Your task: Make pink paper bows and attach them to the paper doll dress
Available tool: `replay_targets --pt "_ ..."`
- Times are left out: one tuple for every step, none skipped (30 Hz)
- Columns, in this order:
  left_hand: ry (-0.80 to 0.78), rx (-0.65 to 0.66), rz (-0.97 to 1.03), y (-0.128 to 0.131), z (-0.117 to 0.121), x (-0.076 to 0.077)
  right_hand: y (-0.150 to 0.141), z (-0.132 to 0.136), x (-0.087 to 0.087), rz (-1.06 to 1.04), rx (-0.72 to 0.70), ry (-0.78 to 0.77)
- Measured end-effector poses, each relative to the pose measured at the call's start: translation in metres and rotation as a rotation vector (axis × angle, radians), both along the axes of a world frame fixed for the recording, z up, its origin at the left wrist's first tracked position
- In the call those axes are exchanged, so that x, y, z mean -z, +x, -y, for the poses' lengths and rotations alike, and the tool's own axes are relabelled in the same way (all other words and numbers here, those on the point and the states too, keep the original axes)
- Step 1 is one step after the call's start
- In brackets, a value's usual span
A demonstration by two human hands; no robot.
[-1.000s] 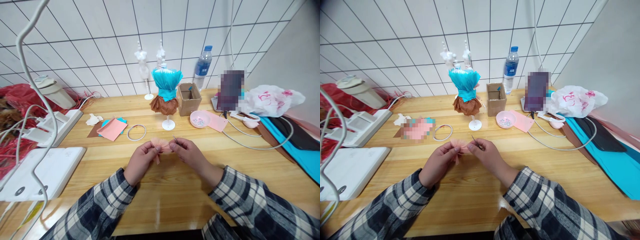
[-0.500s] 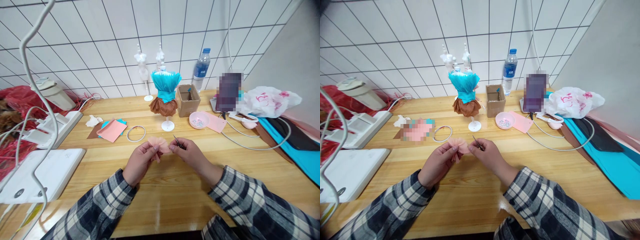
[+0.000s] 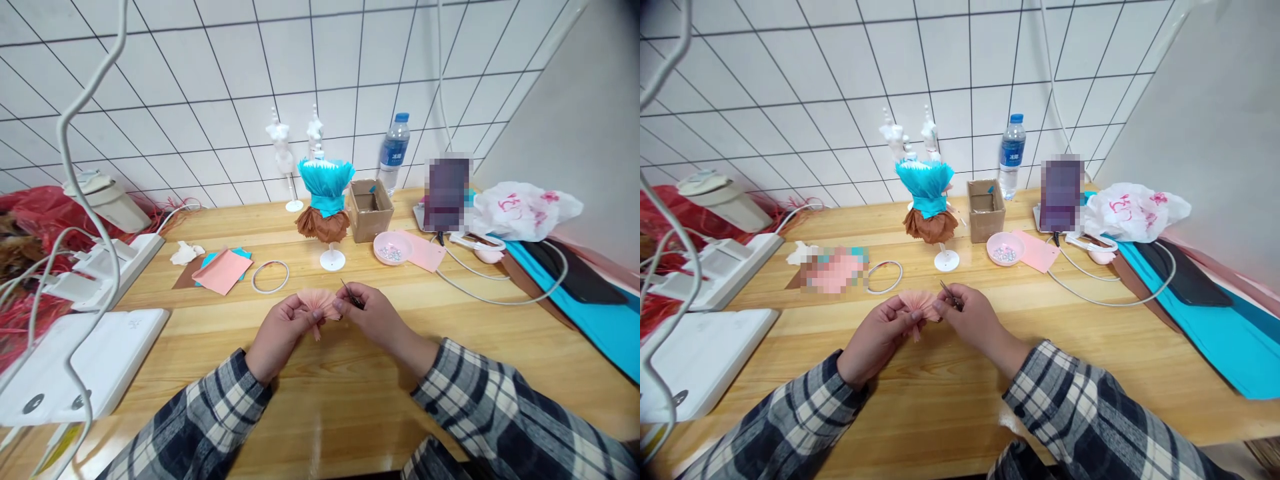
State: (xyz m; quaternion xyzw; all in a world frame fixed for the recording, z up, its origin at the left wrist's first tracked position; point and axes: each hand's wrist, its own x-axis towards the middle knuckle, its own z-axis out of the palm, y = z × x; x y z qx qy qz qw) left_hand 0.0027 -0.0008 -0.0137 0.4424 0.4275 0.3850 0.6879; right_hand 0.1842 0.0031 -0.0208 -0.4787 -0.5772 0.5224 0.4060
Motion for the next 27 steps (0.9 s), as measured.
replay_targets --pt "0.002 0.005 -0.001 0.0 0.0 0.0 0.0 -0.001 0.001 0.007 0.001 -0.002" --pt "0.002 0.008 -0.002 -0.001 0.0 0.0 0.001 -0.002 0.002 0.012 0.003 -0.005" --pt "-0.001 0.006 -0.002 -0.001 0.0 0.001 0.002 -0.004 0.002 0.013 0.011 -0.004" --pt "-0.005 0.0 -0.003 -0.001 -0.001 0.001 0.004 -0.005 0.003 0.013 0.021 0.002" --pt "-0.008 -0.01 -0.006 -0.002 -0.001 0.002 0.006 -0.007 0.003 0.019 0.033 0.016" --pt "-0.006 -0.028 -0.015 -0.003 -0.002 0.003 0.008 -0.008 0.002 0.035 0.04 0.044" --pt "0.008 -0.048 -0.036 -0.004 -0.003 0.003 0.01 -0.01 0.002 0.063 0.044 0.087" --pt "0.043 -0.074 -0.072 -0.006 -0.004 0.003 0.013 -0.011 0.001 0.102 0.046 0.136" --pt "0.11 -0.101 -0.129 -0.007 -0.005 0.002 0.016 -0.012 0.001 0.15 0.052 0.185" --pt "0.211 -0.124 -0.205 -0.009 -0.006 0.001 0.019 -0.013 0.0 0.205 0.066 0.228" --pt "0.339 -0.145 -0.293 -0.012 -0.006 -0.001 0.022 -0.014 0.0 0.273 0.08 0.26" --pt "0.483 -0.161 -0.384 -0.014 -0.006 -0.003 0.024 -0.015 -0.001 0.359 0.091 0.28" --pt "0.629 -0.172 -0.465 -0.016 -0.006 -0.006 0.027 -0.016 -0.001 0.464 0.094 0.293" --pt "0.763 -0.174 -0.528 -0.018 -0.005 -0.008 0.029 -0.017 -0.001 0.582 0.085 0.3" --pt "0.874 -0.169 -0.568 -0.019 -0.004 -0.011 0.03 -0.017 -0.001 0.7 0.068 0.308" --pt "0.963 -0.162 -0.589 -0.02 -0.003 -0.013 0.031 -0.017 0.0 0.807 0.05 0.315" --pt "1.034 -0.148 -0.597 -0.021 -0.002 -0.014 0.031 -0.016 0.0 0.892 0.041 0.323" --pt "1.089 -0.127 -0.6 -0.021 0.0 -0.015 0.032 -0.015 0.0 0.952 0.038 0.329" --pt "1.132 -0.102 -0.601 -0.022 0.001 -0.016 0.032 -0.014 0.0 0.991 0.033 0.333" --pt "1.164 -0.078 -0.603 -0.021 0.002 -0.016 0.032 -0.014 0.0 1.019 0.029 0.336" --pt "1.188 -0.058 -0.605 -0.021 0.003 -0.016 0.032 -0.013 0.0 1.041 0.028 0.338" --pt "1.204 -0.042 -0.609 -0.021 0.004 -0.015 0.033 -0.014 0.0 1.059 0.032 0.337" --pt "1.211 -0.034 -0.614 -0.021 0.004 -0.015 0.035 -0.014 0.001 1.075 0.042 0.337" --pt "1.21 -0.035 -0.619 -0.02 0.004 -0.014 0.037 -0.016 0.001 1.091 0.055 0.335" --pt "1.199 -0.039 -0.627 -0.02 0.005 -0.013 0.04 -0.017 0.001 1.105 0.069 0.332" --pt "1.175 -0.042 -0.644 -0.02 0.004 -0.011 0.042 -0.019 0.002 1.119 0.084 0.329" --pt "1.143 -0.043 -0.667 -0.02 0.004 -0.01 0.044 -0.02 0.002 1.128 0.103 0.331"
